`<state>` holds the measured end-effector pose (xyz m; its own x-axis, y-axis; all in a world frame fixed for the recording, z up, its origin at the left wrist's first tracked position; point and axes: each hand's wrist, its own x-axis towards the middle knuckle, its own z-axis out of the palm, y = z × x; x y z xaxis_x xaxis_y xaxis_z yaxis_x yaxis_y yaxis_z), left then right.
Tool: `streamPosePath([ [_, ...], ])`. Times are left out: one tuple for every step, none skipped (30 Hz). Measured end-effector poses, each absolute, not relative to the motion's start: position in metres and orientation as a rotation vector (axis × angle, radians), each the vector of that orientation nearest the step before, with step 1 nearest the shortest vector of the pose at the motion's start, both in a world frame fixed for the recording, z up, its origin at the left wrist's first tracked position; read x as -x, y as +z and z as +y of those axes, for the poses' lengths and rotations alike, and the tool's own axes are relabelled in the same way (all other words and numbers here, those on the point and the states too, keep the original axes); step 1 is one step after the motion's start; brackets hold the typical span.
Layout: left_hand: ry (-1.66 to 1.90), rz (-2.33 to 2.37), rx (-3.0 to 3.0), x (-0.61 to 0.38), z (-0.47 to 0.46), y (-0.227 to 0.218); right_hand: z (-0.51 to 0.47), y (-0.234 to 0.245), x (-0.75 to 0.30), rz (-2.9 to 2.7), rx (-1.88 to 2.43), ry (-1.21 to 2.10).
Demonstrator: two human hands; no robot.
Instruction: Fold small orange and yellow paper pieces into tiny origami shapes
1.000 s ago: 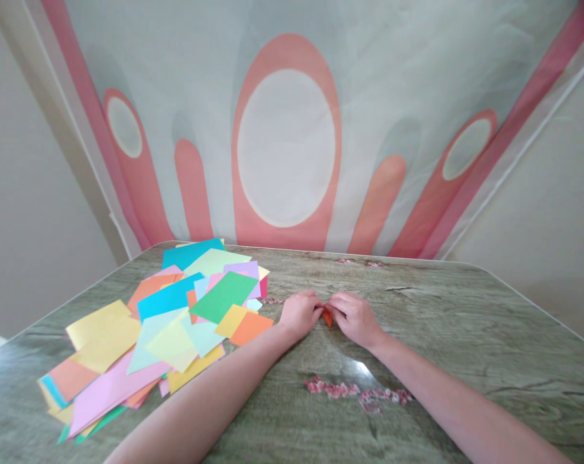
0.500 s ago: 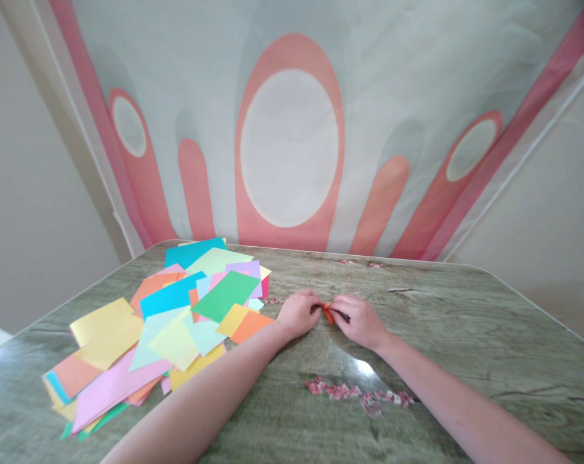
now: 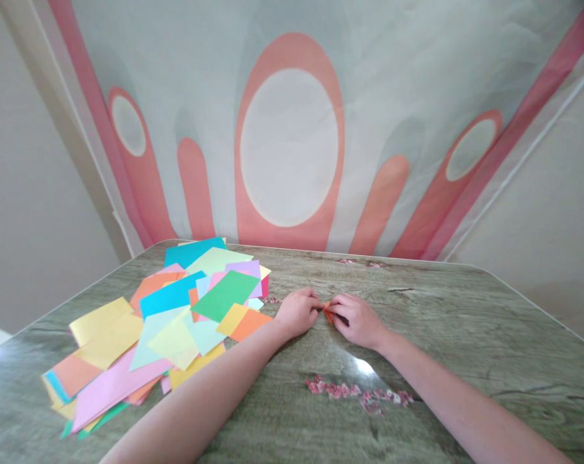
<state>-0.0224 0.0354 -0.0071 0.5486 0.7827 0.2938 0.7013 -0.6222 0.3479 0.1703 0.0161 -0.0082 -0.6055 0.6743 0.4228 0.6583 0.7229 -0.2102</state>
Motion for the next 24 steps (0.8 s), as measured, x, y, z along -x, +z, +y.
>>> streamPosePath([
  [0.625,1.266,-2.598,0.022,0.036,-0.007,0.016,-0.007,-0.171,-2.479,1.006,0.052],
  [0.615,1.272,-2.606,0.022,0.036,-0.007,0.017,-0.005,-0.173,-2.512,0.998,0.064],
  [0.602,1.273,-2.617,0.022,0.036,-0.007,0.017,-0.004,-0.174,-2.547,0.994,0.079],
  [0.589,1.273,-2.63,0.022,0.036,-0.006,0.018,-0.003,-0.176,-2.581,0.993,0.095],
  [0.577,1.271,-2.645,0.022,0.036,-0.006,0.019,-0.002,-0.177,-2.61,0.994,0.111],
  [0.568,1.27,-2.659,0.022,0.036,-0.006,0.019,-0.001,-0.179,-2.637,0.993,0.125],
  [0.564,1.27,-2.671,0.022,0.036,-0.006,0.02,0.0,-0.18,-2.659,0.989,0.137],
  [0.562,1.27,-2.68,0.022,0.036,-0.005,0.02,0.001,-0.18,-2.678,0.983,0.147],
  [0.563,1.273,-2.686,0.022,0.036,-0.005,0.02,0.002,-0.181,-2.693,0.975,0.157],
  [0.564,1.276,-2.69,0.022,0.036,-0.005,0.02,0.003,-0.182,-2.704,0.968,0.167],
  [0.562,1.278,-2.691,0.022,0.036,-0.005,0.02,0.004,-0.182,-2.711,0.962,0.178],
  [0.557,1.279,-2.692,0.022,0.035,-0.004,0.02,0.004,-0.182,-2.714,0.959,0.187],
  [0.55,1.279,-2.692,0.022,0.035,-0.004,0.019,0.005,-0.182,-2.714,0.957,0.195],
  [0.541,1.276,-2.693,0.022,0.035,-0.003,0.019,0.006,-0.182,-2.716,0.957,0.203],
  [0.531,1.274,-2.695,0.022,0.035,-0.003,0.019,0.006,-0.182,-2.717,0.957,0.209],
  [0.521,1.272,-2.698,0.022,0.035,-0.002,0.018,0.007,-0.182,-2.719,0.959,0.213],
  [0.512,1.272,-2.701,0.023,0.035,-0.001,0.018,0.007,-0.182,-2.72,0.961,0.215],
  [0.504,1.274,-2.705,0.023,0.035,-0.001,0.018,0.008,-0.182,-2.722,0.962,0.219],
  [0.496,1.275,-2.712,0.023,0.035,0.0,0.018,0.008,-0.182,-2.724,0.962,0.223],
  [0.486,1.278,-2.721,0.023,0.035,0.0,0.018,0.009,-0.182,-2.726,0.959,0.227],
  [0.475,1.283,-2.733,0.023,0.035,0.001,0.018,0.009,-0.182,-2.731,0.956,0.231],
  [0.461,1.288,-2.75,0.022,0.034,0.002,0.019,0.009,-0.182,-2.737,0.951,0.237],
  [0.443,1.291,-2.774,0.022,0.033,0.004,0.019,0.009,-0.183,-2.744,0.947,0.242],
  [0.422,1.295,-2.8,0.021,0.032,0.005,0.02,0.008,-0.184,-2.752,0.944,0.246],
])
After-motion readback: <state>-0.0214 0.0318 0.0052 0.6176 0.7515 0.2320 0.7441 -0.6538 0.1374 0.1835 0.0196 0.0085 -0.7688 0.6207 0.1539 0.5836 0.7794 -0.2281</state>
